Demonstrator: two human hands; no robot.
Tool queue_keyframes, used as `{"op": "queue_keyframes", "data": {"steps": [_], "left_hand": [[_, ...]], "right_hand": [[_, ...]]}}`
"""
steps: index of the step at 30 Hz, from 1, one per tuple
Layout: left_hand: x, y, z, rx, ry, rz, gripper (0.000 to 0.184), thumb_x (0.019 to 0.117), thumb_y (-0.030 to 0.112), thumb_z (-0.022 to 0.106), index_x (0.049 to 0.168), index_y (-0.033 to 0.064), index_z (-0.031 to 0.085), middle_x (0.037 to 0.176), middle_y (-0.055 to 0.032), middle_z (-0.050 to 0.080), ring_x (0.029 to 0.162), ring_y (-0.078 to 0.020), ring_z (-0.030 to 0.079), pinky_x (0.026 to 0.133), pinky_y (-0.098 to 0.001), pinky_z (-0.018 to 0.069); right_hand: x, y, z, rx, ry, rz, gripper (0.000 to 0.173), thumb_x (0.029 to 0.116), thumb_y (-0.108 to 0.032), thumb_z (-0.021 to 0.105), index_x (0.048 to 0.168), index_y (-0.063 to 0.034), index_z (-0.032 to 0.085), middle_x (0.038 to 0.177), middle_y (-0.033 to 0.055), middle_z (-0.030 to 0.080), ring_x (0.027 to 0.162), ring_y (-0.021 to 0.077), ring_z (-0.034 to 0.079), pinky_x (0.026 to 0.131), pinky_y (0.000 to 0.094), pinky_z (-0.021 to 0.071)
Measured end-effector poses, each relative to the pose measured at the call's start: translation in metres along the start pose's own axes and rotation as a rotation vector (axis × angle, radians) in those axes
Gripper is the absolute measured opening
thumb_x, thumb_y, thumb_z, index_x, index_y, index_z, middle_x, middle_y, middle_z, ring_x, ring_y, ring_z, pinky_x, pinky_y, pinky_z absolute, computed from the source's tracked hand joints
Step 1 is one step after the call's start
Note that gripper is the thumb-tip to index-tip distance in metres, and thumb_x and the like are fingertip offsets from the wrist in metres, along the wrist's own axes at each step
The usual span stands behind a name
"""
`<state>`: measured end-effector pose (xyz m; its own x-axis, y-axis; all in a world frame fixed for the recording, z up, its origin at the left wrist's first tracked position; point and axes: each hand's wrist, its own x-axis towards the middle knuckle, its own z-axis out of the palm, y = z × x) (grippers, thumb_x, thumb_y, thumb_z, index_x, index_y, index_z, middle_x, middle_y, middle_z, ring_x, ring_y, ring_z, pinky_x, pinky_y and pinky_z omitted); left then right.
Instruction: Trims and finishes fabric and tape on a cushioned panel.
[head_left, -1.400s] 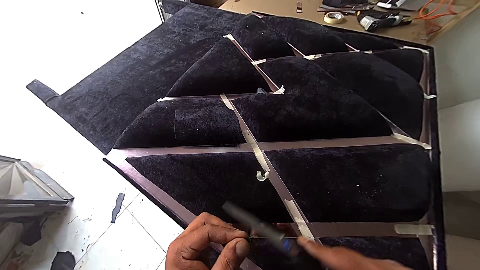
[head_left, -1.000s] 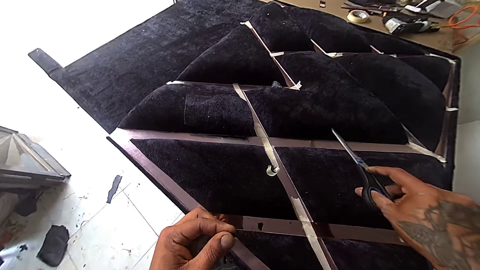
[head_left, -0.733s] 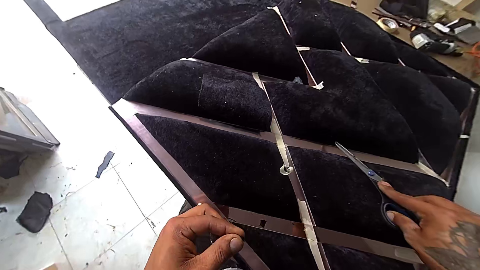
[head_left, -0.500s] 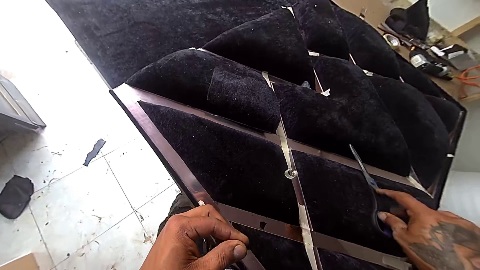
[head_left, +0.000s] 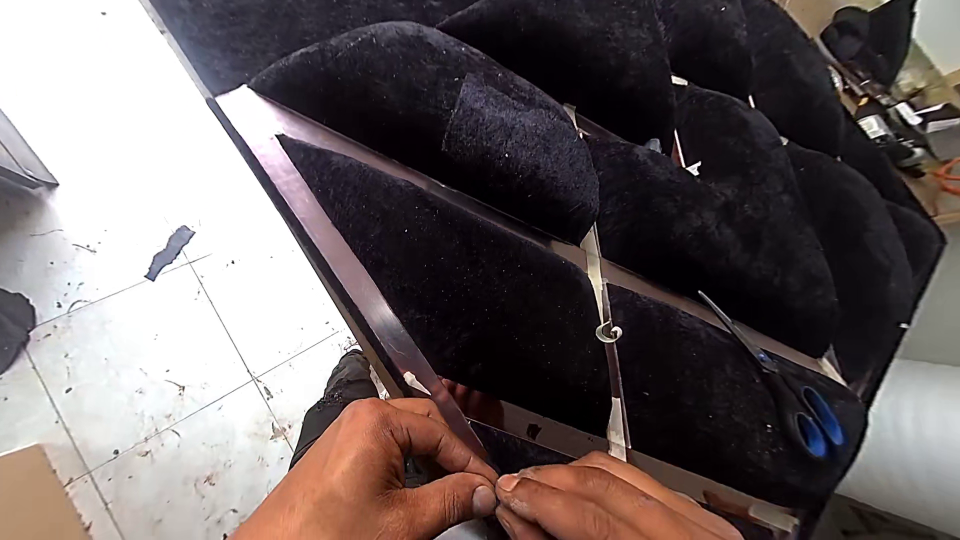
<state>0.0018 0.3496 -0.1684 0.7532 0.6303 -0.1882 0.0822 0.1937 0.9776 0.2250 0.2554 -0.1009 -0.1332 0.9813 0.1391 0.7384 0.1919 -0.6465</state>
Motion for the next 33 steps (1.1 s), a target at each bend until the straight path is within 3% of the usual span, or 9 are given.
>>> {"op": "queue_keyframes", "data": {"steps": [8, 16, 19, 22, 33], "left_hand": [[0.001, -0.005, -0.001, -0.025, 0.007, -0.043, 0.02, 0.0932, 0.042, 0.076, 0.096, 0.0235, 0.082, 0.089, 0.0091, 0.073, 0.08, -0.0047, 0.069, 0.069, -0.0243, 0.0601], [0.004, -0.011, -0.002, -0.277, -0.068, -0.098, 0.019, 0.0929, 0.032, 0.078, 0.1, 0.0153, 0.083, 0.091, 0.0007, 0.073, 0.08, -0.0095, 0.069, 0.07, -0.0258, 0.06], [0.002, -0.013, -0.004, -0.446, -0.125, -0.132, 0.021, 0.0981, 0.027, 0.072, 0.105, 0.0091, 0.081, 0.098, -0.0044, 0.074, 0.089, -0.0136, 0.07, 0.08, -0.0303, 0.0606], [0.0, -0.016, -0.004, -0.605, -0.154, -0.162, 0.029, 0.1045, 0.025, 0.06, 0.102, 0.0024, 0.079, 0.102, -0.0112, 0.075, 0.092, -0.019, 0.072, 0.087, -0.0365, 0.0608], [-0.004, -0.026, -0.001, -0.738, -0.146, -0.185, 0.033, 0.1068, 0.022, 0.054, 0.112, -0.0004, 0.077, 0.109, -0.0149, 0.073, 0.086, -0.0173, 0.069, 0.082, -0.0337, 0.0596]], "right_hand": [[0.005, 0.004, 0.005, 0.004, -0.02, 0.017, 0.009, 0.0883, -0.015, 0.078, 0.096, -0.0131, 0.081, 0.092, -0.0006, 0.078, 0.08, 0.0088, 0.071, 0.066, 0.0241, 0.0586], [0.005, 0.008, 0.008, -0.004, -0.014, 0.012, 0.006, 0.0883, -0.015, 0.077, 0.094, -0.0125, 0.08, 0.091, 0.0003, 0.077, 0.08, 0.0097, 0.071, 0.066, 0.0241, 0.0578], [0.005, 0.011, 0.008, 0.022, -0.021, 0.03, 0.006, 0.0889, -0.014, 0.077, 0.094, -0.012, 0.079, 0.091, 0.0008, 0.077, 0.081, 0.01, 0.071, 0.067, 0.024, 0.0579], [0.004, 0.011, 0.009, 0.058, -0.02, 0.053, 0.005, 0.0883, -0.013, 0.077, 0.093, -0.0112, 0.079, 0.09, 0.0013, 0.077, 0.081, 0.0105, 0.071, 0.068, 0.0246, 0.0585], [0.003, 0.013, 0.021, 0.058, 0.003, 0.131, 0.005, 0.0887, -0.013, 0.076, 0.093, -0.0112, 0.078, 0.09, 0.0009, 0.075, 0.079, 0.0078, 0.07, 0.065, 0.0226, 0.0599]]}}
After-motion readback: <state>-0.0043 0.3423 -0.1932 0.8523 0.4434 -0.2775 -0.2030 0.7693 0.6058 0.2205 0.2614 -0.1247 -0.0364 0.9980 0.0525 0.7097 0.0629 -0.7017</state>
